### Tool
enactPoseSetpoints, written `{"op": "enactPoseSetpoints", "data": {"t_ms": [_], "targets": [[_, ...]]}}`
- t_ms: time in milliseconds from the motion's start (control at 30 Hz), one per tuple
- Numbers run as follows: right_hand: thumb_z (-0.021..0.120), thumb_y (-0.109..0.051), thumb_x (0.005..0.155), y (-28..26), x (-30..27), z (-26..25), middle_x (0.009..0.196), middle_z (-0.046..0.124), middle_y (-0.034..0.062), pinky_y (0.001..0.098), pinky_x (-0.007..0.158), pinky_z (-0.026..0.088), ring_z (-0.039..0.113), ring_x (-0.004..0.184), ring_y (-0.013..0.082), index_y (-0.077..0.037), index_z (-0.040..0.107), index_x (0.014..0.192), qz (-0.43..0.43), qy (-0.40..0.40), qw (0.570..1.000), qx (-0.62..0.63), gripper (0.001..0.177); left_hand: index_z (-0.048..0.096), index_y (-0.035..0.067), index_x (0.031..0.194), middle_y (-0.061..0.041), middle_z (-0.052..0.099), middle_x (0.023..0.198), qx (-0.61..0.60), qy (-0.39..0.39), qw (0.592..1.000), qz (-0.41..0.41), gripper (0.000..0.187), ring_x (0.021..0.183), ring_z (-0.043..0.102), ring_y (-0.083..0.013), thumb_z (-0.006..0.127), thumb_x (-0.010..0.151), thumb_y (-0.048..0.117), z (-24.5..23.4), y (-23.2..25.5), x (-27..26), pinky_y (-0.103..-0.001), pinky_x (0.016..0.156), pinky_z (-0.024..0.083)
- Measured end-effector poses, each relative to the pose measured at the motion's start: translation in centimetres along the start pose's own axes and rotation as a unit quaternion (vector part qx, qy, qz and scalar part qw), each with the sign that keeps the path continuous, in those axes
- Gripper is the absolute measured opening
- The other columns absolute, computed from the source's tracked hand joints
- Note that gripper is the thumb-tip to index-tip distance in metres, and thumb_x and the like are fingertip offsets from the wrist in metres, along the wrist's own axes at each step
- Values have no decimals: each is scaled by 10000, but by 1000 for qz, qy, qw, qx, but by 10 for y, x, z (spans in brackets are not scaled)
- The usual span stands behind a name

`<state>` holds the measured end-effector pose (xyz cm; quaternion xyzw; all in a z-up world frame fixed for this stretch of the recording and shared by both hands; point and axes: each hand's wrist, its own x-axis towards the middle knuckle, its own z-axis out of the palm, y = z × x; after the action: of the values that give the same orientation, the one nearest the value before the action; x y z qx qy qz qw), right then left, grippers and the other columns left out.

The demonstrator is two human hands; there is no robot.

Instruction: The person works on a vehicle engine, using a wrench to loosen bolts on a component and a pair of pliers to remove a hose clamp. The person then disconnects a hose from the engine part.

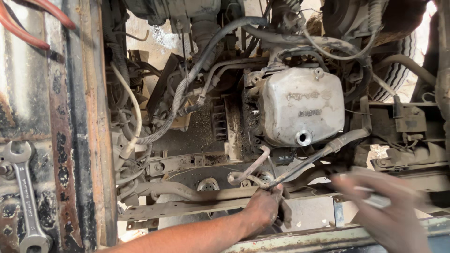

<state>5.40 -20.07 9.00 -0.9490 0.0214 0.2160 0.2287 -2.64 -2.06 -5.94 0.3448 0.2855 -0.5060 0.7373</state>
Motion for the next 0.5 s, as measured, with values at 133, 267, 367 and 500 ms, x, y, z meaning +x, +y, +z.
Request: {"op": "enactPoseSetpoints", "data": {"t_ms": [133, 267, 367, 500], "targets": [[653, -508, 975, 11, 50, 38, 994, 768, 81, 378, 743, 575, 741, 879, 243, -163, 754, 1243, -57, -335, 924, -176, 449, 608, 30, 1111, -92, 702, 676, -3, 4, 1000, 12, 399, 567, 683, -213, 382, 1135, 357, -1, -10, 14, -320, 537, 535], [552, -368, 1062, 7, 68, 72, 1006, 711, 264, 526, 793, 554, 673, 895, 398, -93, 740, 1224, 80, -418, 899, -103, 371, 592, 36, 1076, -131, 701, 680, 13, 3, 999, 42, 299, 519, 665, -222, 425, 1109, 282, -3, -15, 24, -333, 484, 481], [577, -208, 999, 25, 68, 90, 896, 703, 221, 482, 686, 492, 632, 783, 319, -31, 765, 1131, 101, -402, 908, 61, 290, 627, 33, 1061, -181, 703, 730, 54, 21, 997, 48, 301, 556, 655, -263, 461, 1081, 284, 1, -13, 19, -367, 507, 475], [675, -172, 928, 46, 75, 104, 1004, 745, 6, 282, 791, 538, 670, 901, 107, -74, 781, 1140, -161, -301, 937, 73, 257, 687, 32, 1110, -203, 712, 917, 437, 94, 895, -1, 420, 864, 709, -327, 513, 1033, 407, 14, 29, -9, -433, 801, 547]]}}
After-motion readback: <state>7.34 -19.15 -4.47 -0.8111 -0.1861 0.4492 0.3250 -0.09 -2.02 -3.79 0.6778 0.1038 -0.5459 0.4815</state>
